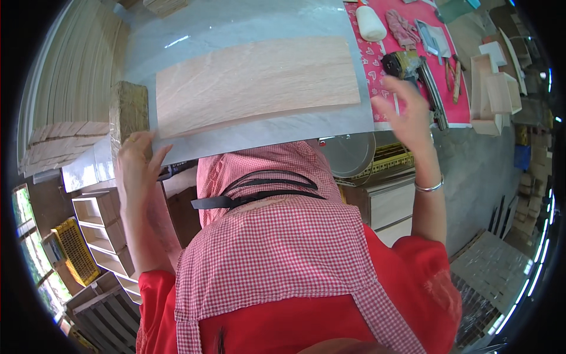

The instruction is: Assembling wooden boxes by applying wood glue and using a pneumatic brad nailer.

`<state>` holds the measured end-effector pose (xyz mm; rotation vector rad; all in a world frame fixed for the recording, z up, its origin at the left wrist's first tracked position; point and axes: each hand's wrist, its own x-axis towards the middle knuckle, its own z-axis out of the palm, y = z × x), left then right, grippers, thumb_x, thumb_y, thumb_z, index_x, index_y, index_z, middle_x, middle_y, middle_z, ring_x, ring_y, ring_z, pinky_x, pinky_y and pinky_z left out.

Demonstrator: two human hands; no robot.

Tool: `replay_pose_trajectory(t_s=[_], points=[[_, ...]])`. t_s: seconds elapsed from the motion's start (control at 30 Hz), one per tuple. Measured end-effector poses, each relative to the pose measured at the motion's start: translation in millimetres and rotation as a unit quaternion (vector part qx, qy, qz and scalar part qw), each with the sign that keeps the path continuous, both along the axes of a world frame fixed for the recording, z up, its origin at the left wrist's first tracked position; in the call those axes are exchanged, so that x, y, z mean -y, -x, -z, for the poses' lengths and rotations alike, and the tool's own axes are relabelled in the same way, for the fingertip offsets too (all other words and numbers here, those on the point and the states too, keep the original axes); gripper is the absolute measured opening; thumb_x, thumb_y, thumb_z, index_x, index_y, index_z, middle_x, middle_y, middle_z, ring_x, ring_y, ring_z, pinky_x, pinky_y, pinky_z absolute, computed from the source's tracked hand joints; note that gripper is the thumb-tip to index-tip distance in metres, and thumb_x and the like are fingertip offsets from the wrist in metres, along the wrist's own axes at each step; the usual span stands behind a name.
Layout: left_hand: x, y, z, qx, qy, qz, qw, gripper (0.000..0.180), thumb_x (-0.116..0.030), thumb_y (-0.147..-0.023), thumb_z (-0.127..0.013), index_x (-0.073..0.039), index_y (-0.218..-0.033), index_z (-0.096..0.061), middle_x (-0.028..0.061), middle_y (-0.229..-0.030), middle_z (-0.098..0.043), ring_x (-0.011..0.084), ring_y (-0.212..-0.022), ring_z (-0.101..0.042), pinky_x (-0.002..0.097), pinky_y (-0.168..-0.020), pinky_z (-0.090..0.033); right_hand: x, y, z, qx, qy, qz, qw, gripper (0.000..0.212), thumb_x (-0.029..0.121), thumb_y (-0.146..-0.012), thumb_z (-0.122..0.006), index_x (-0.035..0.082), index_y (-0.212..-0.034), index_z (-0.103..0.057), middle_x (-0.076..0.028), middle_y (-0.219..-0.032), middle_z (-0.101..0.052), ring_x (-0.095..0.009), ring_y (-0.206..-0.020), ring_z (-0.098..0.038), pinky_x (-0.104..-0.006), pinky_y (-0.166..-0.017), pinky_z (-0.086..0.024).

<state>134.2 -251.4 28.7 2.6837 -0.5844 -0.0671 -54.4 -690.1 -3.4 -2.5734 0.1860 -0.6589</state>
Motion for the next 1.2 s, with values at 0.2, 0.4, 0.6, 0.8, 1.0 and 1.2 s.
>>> replay_pose_trajectory(t_s=[0.2,0.4,0.6,0.8,1.0,1.2], points=[[77,1,-30,0.191,-0.022,0.220,0.956,0.045,-0.034,-0.076,-0.079,-0.005,-0.106,-0.063,0.0163,-0.134,-0.055,0.0358,-0.122,-0.051,0.0514,-0.103,-0.038,71,14,28,-0.219,0.146,0.245,0.933,0.059,0.026,-0.081,-0.076,-0.003,-0.127,-0.055,-0.024,-0.102,-0.067,-0.038,-0.094,-0.066,-0.0435,-0.084,-0.052],[199,-8,14,0.186,0.028,0.368,0.911,0.081,-0.056,-0.061,-0.083,0.001,-0.112,-0.058,0.0253,-0.144,-0.044,0.0380,-0.133,-0.043,0.0569,-0.111,-0.030,99,10,33,-0.213,0.155,0.249,0.932,0.052,0.025,-0.079,-0.074,-0.003,-0.120,-0.059,-0.029,-0.101,-0.067,-0.044,-0.096,-0.065,-0.0472,-0.082,-0.051],[217,-16,9,0.083,-0.033,0.386,0.918,0.086,-0.057,-0.060,-0.082,0.003,-0.117,-0.058,0.0269,-0.135,-0.050,0.0377,-0.128,-0.048,0.0516,-0.108,-0.036,44,14,-67,-0.312,-0.055,0.251,0.915,0.039,0.026,-0.080,-0.077,-0.004,-0.104,-0.066,-0.016,-0.080,-0.071,-0.025,-0.076,-0.069,-0.0357,-0.071,-0.053],[219,-13,8,0.095,-0.024,0.385,0.918,0.076,-0.044,-0.063,-0.083,0.002,-0.117,-0.057,0.0240,-0.126,-0.054,0.0372,-0.118,-0.053,0.0448,-0.101,-0.042,-34,43,-111,-0.200,-0.148,0.142,0.958,0.030,0.023,-0.083,-0.079,0.002,-0.101,-0.068,0.001,-0.074,-0.063,-0.004,-0.050,-0.048,-0.0219,-0.045,-0.038],[209,-2,-18,0.092,-0.050,0.373,0.922,0.079,-0.052,-0.062,-0.082,0.004,-0.115,-0.061,0.0239,-0.117,-0.057,0.0366,-0.116,-0.053,0.0464,-0.099,-0.043,-50,41,-122,-0.202,-0.136,0.108,0.964,0.033,0.023,-0.082,-0.080,0.002,-0.105,-0.069,0.002,-0.076,-0.064,-0.004,-0.051,-0.048,-0.0210,-0.045,-0.037],[207,6,6,0.239,-0.007,0.311,0.920,0.079,-0.053,-0.061,-0.083,0.002,-0.113,-0.063,0.0232,-0.120,-0.057,0.0358,-0.119,-0.052,0.0467,-0.101,-0.042,-55,30,-127,-0.263,-0.155,0.128,0.944,0.040,0.013,-0.082,-0.080,-0.005,-0.113,-0.063,-0.010,-0.103,-0.071,-0.015,-0.091,-0.066,-0.0304,-0.082,-0.052]])
